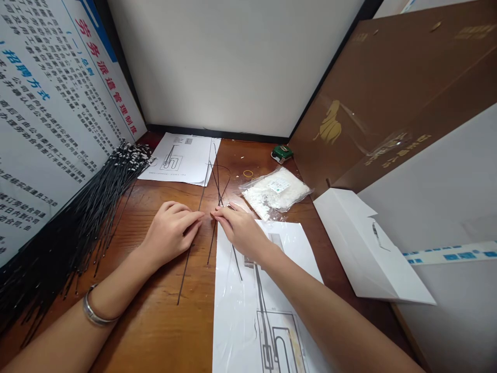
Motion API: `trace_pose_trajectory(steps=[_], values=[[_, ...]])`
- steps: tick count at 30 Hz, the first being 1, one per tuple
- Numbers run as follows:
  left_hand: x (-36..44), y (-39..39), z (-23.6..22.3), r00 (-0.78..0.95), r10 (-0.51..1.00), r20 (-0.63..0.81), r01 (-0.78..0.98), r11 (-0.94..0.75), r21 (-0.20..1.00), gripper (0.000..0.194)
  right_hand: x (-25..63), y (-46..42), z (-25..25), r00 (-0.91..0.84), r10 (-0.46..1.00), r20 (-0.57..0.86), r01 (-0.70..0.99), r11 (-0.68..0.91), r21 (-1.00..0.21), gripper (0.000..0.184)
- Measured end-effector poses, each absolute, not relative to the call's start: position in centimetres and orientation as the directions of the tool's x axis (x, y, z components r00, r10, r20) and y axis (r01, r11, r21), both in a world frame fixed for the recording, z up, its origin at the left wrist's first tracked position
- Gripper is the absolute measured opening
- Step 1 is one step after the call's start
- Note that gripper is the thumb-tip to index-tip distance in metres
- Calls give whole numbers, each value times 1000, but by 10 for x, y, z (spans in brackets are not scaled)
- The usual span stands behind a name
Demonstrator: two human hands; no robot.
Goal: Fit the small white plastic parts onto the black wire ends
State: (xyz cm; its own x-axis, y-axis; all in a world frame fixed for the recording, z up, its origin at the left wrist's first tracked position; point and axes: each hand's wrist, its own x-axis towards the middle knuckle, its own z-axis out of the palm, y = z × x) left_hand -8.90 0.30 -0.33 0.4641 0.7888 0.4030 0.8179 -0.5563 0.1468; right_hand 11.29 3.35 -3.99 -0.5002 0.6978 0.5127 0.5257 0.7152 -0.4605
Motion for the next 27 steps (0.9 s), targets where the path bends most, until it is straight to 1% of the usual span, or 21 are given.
trace_pose_trajectory(steps=[2, 6, 9, 11, 15, 18, 21, 22, 24, 26, 27], values=[[-89, 4, -4, 466, 803, 373, 823, -547, 150, 30, 113, 34, -40, -489, 700, 520, 540, 711, -450, 19], [-93, 4, -4, 508, 806, 305, 812, -566, 144, 45, 113, 34, -38, -441, 724, 531, 580, 681, -446, 19], [-96, 3, -4, 535, 812, 235, 812, -571, 124, 49, 112, 34, -37, -408, 738, 537, 609, 658, -443, 20], [-95, 3, -4, 518, 828, 216, 831, -547, 105, 51, 112, 33, -37, -406, 734, 545, 615, 660, -432, 20], [-93, 2, -4, 451, 865, 222, 875, -477, 82, 54, 112, 33, -39, -393, 725, 566, 615, 665, -424, 19], [-92, 1, -4, 463, 851, 249, 862, -498, 98, 55, 112, 33, -41, -409, 716, 566, 587, 681, -438, 18], [-89, 6, -2, 466, 837, 286, 842, -519, 146, 44, 112, 34, -41, -420, 695, 583, 572, 702, -424, 17], [-87, 10, -1, 429, 854, 296, 857, -488, 166, 39, 112, 34, -41, -427, 686, 589, 569, 710, -416, 18], [-81, 22, 2, 291, 910, 297, 912, -357, 201, 32, 111, 34, -40, -438, 676, 592, 561, 721, -407, 18], [-73, 39, 6, 128, 959, 252, 961, -182, 207, 33, 110, 34, -38, -445, 672, 592, 554, 726, -408, 18], [-68, 49, 8, 64, 974, 217, 975, -106, 193, 35, 110, 34, -38, -445, 671, 593, 551, 727, -410, 19]])
